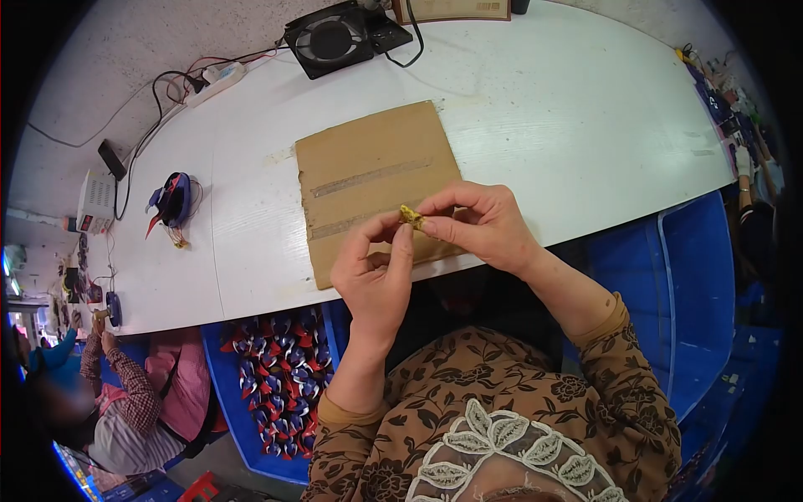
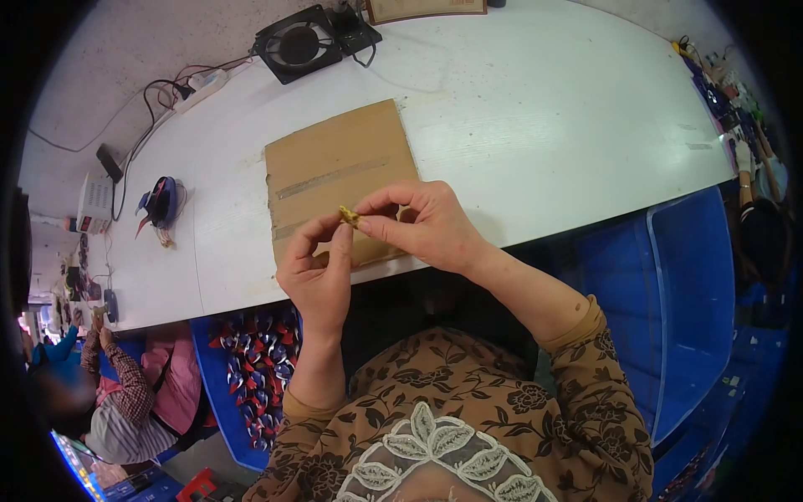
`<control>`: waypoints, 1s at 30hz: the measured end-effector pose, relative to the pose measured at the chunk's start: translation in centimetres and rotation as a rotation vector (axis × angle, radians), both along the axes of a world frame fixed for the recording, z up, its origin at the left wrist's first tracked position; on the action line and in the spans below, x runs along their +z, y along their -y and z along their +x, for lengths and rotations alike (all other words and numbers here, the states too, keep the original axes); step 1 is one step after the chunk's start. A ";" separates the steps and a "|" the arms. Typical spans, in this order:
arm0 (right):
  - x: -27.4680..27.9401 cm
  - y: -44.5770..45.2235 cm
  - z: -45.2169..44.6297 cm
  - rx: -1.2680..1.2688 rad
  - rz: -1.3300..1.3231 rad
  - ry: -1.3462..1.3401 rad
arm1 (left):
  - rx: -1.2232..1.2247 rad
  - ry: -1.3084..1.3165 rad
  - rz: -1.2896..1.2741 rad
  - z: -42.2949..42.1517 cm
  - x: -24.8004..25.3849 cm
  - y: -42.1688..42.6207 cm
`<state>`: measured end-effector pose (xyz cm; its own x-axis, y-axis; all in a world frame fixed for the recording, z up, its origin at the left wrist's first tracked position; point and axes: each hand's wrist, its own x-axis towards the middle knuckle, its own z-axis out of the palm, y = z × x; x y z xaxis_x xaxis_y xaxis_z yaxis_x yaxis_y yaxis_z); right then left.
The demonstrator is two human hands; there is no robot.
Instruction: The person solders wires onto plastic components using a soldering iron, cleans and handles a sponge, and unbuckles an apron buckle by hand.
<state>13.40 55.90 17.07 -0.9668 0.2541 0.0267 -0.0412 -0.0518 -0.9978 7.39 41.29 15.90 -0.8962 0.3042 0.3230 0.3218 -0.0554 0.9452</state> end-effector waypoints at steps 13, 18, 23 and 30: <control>0.3 0.5 -0.2 -0.042 0.359 -0.168 | 0.146 -0.385 -0.147 -0.4 -0.9 -0.1; 0.0 0.4 -0.5 -0.020 0.444 -0.238 | 0.115 -0.355 -0.171 -0.6 -0.9 -0.2; -0.4 0.5 -0.7 0.006 0.459 -0.269 | 0.127 -0.381 -0.159 -0.5 -1.0 -0.3; -0.4 0.9 -0.5 0.031 0.338 -0.185 | 0.077 -0.161 -0.074 -0.8 -1.8 -0.1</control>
